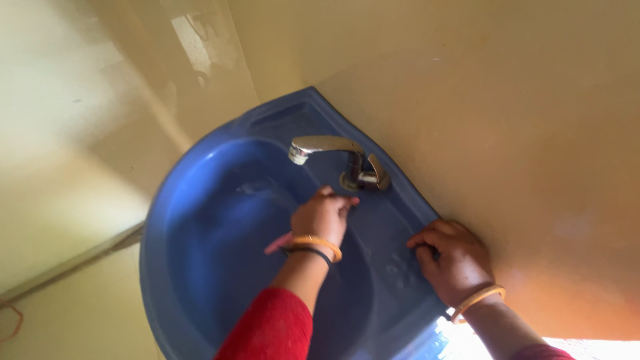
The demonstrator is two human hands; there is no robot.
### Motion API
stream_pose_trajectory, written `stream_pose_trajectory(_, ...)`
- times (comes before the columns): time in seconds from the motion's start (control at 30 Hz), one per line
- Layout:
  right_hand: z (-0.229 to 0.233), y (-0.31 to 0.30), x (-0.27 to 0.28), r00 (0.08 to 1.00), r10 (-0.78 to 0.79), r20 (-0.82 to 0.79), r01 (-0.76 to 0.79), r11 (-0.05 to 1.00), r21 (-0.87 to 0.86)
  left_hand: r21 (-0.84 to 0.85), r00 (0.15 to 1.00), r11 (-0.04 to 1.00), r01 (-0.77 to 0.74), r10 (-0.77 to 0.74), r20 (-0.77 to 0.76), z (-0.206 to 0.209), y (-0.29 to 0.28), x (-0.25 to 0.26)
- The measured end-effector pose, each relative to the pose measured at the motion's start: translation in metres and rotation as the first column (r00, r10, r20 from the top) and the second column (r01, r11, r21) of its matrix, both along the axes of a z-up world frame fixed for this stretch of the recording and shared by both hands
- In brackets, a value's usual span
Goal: The person uses a toothbrush to scrub the base of a decorative pillar, then moves to a blue sink. They turn on the tap, wet the toothbrush, and scrub the interior basin, drain, and faucet area of the sink.
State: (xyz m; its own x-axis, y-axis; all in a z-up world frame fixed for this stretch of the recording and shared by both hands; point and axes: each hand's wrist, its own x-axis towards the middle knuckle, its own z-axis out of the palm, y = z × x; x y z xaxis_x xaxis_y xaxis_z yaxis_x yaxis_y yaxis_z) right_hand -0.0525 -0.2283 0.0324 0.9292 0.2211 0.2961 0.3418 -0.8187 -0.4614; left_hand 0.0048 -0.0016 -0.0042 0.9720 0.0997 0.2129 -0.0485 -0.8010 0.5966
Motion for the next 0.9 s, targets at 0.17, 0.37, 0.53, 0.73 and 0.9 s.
stream_pose_trajectory(0.17, 0.0, 0.002, -0.001, 0.998, -0.054, -0.037, 0.055, 0.997, 0.05, 0.094, 0.999, 0.995, 0.037, -0.038, 0.009, -0.002, 0.019, 0.022)
stream_pose_trajectory(0.37, -0.001, -0.001, -0.003, 1.0, -0.014, 0.003, 0.014, 0.998, 0.066, 0.005, 0.996, 0.996, -0.086, 0.086, 0.0, -0.005, 0.01, 0.014)
stream_pose_trajectory(0.53, -0.003, -0.001, -0.003, 0.999, -0.041, -0.003, 0.041, 0.995, 0.087, -0.01, 0.995, 0.999, 0.042, -0.041, 0.094, 0.001, -0.004, -0.011)
stream_pose_trajectory(0.73, 0.002, 0.002, -0.001, 0.999, -0.01, 0.038, 0.007, 0.998, 0.057, -0.066, 0.927, 0.931, 0.359, -0.364, -0.095, 0.002, -0.023, -0.078)
stream_pose_trajectory(0.9, -0.004, -0.002, -0.004, 0.997, -0.003, 0.079, -0.003, 0.998, 0.069, -0.022, 0.939, 0.941, 0.338, -0.339, -0.057, -0.011, -0.007, -0.055)
